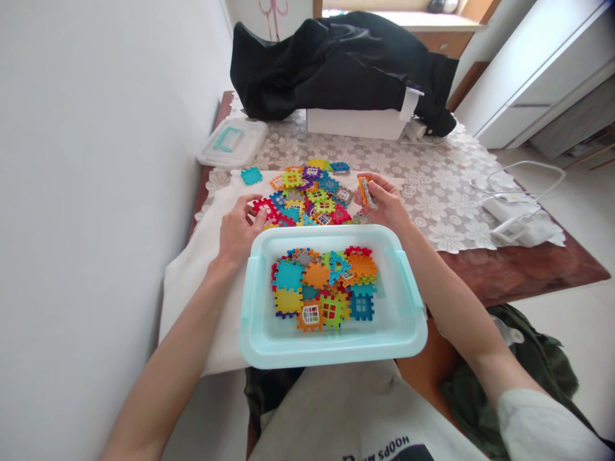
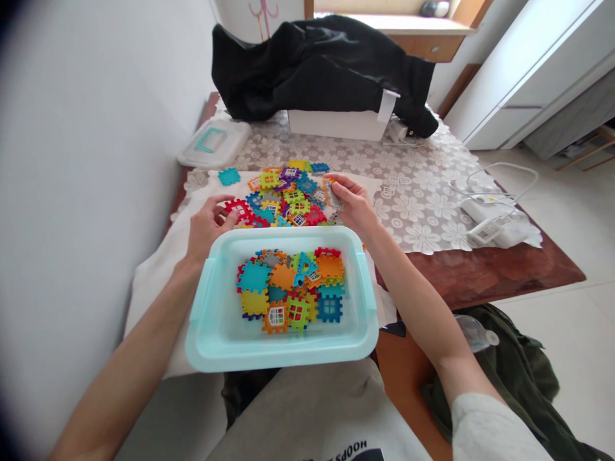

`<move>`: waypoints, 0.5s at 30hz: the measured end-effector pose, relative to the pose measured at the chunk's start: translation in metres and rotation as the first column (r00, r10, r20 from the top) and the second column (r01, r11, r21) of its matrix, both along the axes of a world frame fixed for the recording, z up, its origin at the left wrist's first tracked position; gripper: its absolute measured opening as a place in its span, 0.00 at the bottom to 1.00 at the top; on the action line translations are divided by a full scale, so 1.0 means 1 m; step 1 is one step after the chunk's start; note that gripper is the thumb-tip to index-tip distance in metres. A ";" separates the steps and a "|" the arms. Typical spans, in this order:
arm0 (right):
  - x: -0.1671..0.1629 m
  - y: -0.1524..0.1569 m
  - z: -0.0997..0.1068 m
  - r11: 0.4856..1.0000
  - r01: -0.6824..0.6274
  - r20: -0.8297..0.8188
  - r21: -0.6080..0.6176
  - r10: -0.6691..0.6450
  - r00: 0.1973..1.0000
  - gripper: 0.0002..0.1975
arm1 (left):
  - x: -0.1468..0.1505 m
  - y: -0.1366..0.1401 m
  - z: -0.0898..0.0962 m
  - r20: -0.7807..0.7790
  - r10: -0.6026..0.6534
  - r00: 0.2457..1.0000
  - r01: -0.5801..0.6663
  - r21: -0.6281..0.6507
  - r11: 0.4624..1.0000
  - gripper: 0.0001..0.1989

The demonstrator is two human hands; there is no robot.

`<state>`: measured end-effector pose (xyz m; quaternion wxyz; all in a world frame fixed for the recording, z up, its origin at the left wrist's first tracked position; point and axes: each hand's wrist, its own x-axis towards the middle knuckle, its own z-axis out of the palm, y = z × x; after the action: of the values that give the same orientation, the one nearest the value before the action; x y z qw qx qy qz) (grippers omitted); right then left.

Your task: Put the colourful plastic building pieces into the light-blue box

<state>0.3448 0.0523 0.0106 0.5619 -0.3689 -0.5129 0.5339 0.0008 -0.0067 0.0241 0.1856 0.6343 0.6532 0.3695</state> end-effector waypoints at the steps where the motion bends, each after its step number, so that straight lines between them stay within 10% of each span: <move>1: 0.001 -0.001 0.002 1.000 -0.004 0.021 0.009 0.004 1.000 0.27 | 0.000 0.000 0.000 0.020 0.004 1.000 -0.004 0.006 1.000 0.22; 10: 0.015 -0.025 0.031 0.934 -0.336 0.128 0.117 0.322 0.938 0.27 | 0.000 0.008 -0.003 0.281 0.089 0.956 -0.138 0.161 0.977 0.10; 15: 0.008 -0.020 0.027 0.964 -0.231 0.202 0.134 0.202 0.958 0.35 | -0.003 0.012 0.011 0.690 0.104 0.717 -0.210 0.071 0.975 0.15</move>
<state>0.3523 0.0322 0.0376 0.4765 -0.3138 -0.6409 0.5135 -0.0020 0.0049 0.0356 0.3338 0.4084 0.5623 0.6368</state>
